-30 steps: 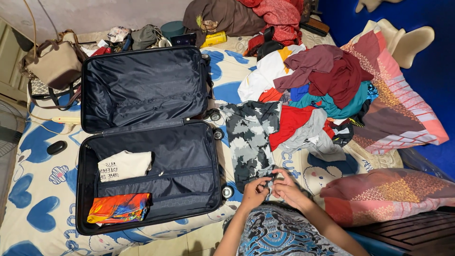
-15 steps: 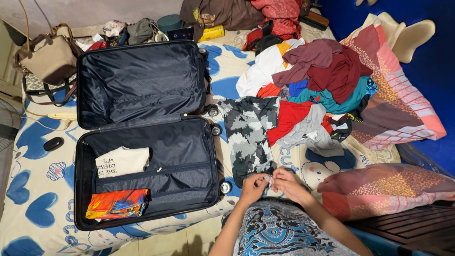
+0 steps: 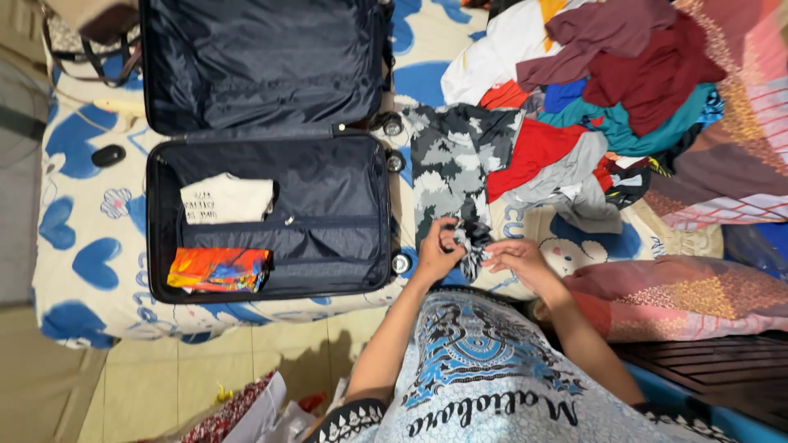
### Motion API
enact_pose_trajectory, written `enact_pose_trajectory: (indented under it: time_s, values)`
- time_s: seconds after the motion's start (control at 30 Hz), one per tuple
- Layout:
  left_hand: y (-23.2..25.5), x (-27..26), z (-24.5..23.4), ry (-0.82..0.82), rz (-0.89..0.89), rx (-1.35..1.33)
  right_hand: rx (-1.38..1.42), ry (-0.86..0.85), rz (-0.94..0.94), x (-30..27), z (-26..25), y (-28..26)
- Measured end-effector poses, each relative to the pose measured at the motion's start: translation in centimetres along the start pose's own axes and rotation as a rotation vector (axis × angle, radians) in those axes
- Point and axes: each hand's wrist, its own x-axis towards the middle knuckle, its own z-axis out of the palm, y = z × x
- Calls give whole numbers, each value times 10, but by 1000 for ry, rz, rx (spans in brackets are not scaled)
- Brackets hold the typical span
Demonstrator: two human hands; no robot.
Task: The person folds various items of clothing by hand and organizes them inside an open suitcase on a bed.
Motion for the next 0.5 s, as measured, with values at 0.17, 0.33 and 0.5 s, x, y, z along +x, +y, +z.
enact_pose_trajectory:
  time_s: [0.17,0.33,0.5]
  values:
    - [-38,3,-5,-6,-71,-168,-126,38,-38,0,10,-6]
    - [-53,1,-7,53,-98,-59,-296,55,-107,3,3,-4]
    - [-31,3,-8,101,-150,-59,-603,48,-507,-3,12,-34]
